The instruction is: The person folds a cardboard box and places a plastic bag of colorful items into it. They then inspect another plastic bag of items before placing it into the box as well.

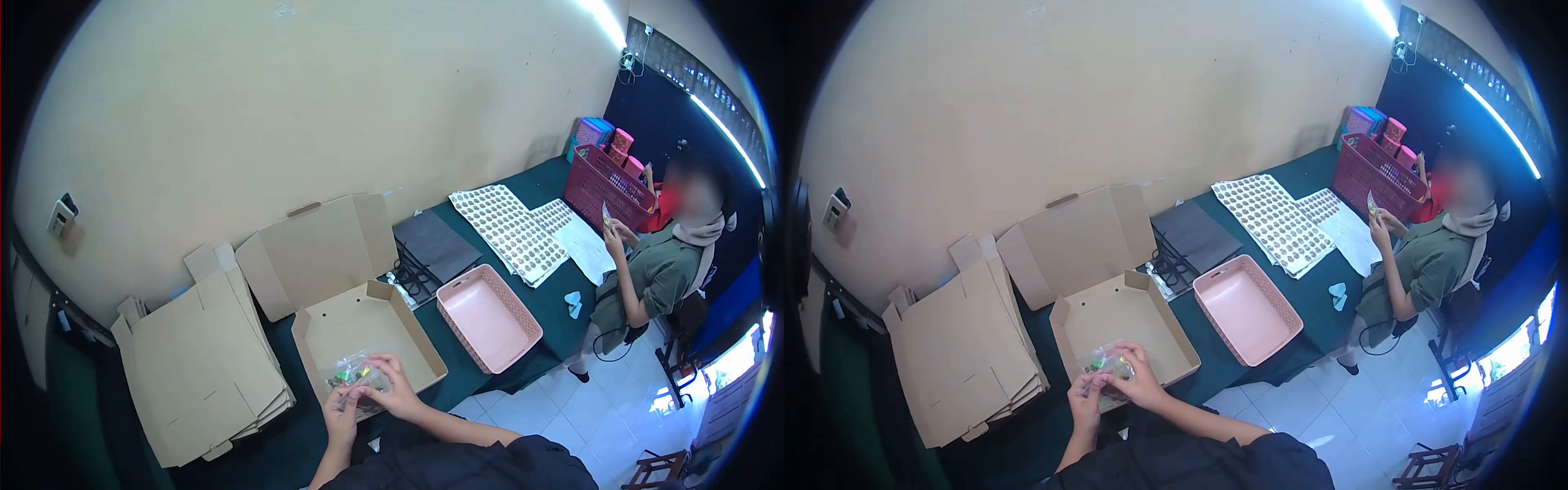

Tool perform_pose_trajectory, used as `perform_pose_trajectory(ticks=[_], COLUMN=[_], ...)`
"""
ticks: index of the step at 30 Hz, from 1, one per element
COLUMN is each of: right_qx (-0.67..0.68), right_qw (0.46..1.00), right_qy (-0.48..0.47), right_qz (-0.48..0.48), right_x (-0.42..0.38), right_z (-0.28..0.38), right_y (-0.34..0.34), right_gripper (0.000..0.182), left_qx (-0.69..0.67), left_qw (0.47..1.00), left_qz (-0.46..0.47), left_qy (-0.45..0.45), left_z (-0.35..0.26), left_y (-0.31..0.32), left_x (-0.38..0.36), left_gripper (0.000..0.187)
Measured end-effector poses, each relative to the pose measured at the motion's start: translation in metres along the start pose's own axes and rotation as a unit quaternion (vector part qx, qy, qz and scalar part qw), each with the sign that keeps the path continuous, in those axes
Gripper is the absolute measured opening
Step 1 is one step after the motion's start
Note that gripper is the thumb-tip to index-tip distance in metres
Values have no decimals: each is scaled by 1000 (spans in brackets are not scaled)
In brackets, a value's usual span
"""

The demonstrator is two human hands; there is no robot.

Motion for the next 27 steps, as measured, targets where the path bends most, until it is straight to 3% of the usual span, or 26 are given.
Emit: perform_pose_trajectory(ticks=[1, 3, 4, 6, 10, 12, 13, 15, 16, 18, 21, 23, 25, 27], right_qx=[0, 141, 145, 114, 126, 185, 243, 265, 266, 265, 276, 267, 245, 327], right_qw=[1000, 982, 980, 983, 966, 949, 926, 912, 911, 911, 907, 922, 927, 917], right_qy=[0, 48, 72, 62, 78, 107, 141, 179, 177, 174, 182, 216, 221, 192], right_qz=[0, 115, 119, 133, 211, 234, 253, 257, 259, 263, 261, 180, 177, 126], right_x=[-1, -2, -2, 2, 6, 8, 8, 9, 9, 7, 7, 9, 11, 10], right_z=[-14, -24, -28, -25, -36, -40, -41, -39, -43, -48, -41, -31, -30, -29], right_y=[-1, 6, 8, 7, 10, 9, 9, 3, 2, 1, -1, -9, -11, -7], right_gripper=[30, 18, 16, 18, 24, 25, 27, 30, 31, 32, 33, 34, 37, 40], left_qx=[0, 55, 56, 150, 247, 143, 142, 24, 23, 87, -13, -1, 12, 276], left_qw=[1000, 996, 996, 983, 956, 986, 986, 997, 997, 995, 996, 999, 999, 956], left_qz=[0, -37, -38, -93, -103, -85, -87, -47, -48, 36, 35, 2, -29, 85], left_qy=[0, -62, -62, 53, 118, 1, 5, -61, -59, -14, -83, -48, -12, 60], left_z=[0, -1, 1, -2, -9, 5, 7, 15, 14, 8, 9, 2, 3, 4], left_y=[-2, -6, -6, -8, -16, -25, -28, -31, -35, -36, -35, -26, -28, -22], left_x=[0, -2, -3, -4, -3, -4, -3, -1, 0, 3, 2, 5, 6, 6], left_gripper=[19, 14, 14, 15, 12, 16, 16, 24, 24, 28, 30, 30, 32, 46])
Point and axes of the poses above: each hand's wrist, its own x-axis towards the middle knuckle, its own y-axis out of the palm, z = x × y, the point moved 3 cm from there along x, towards the middle knuckle, and after that the axes turned 1 degree about -z, right-handed, at the moved point
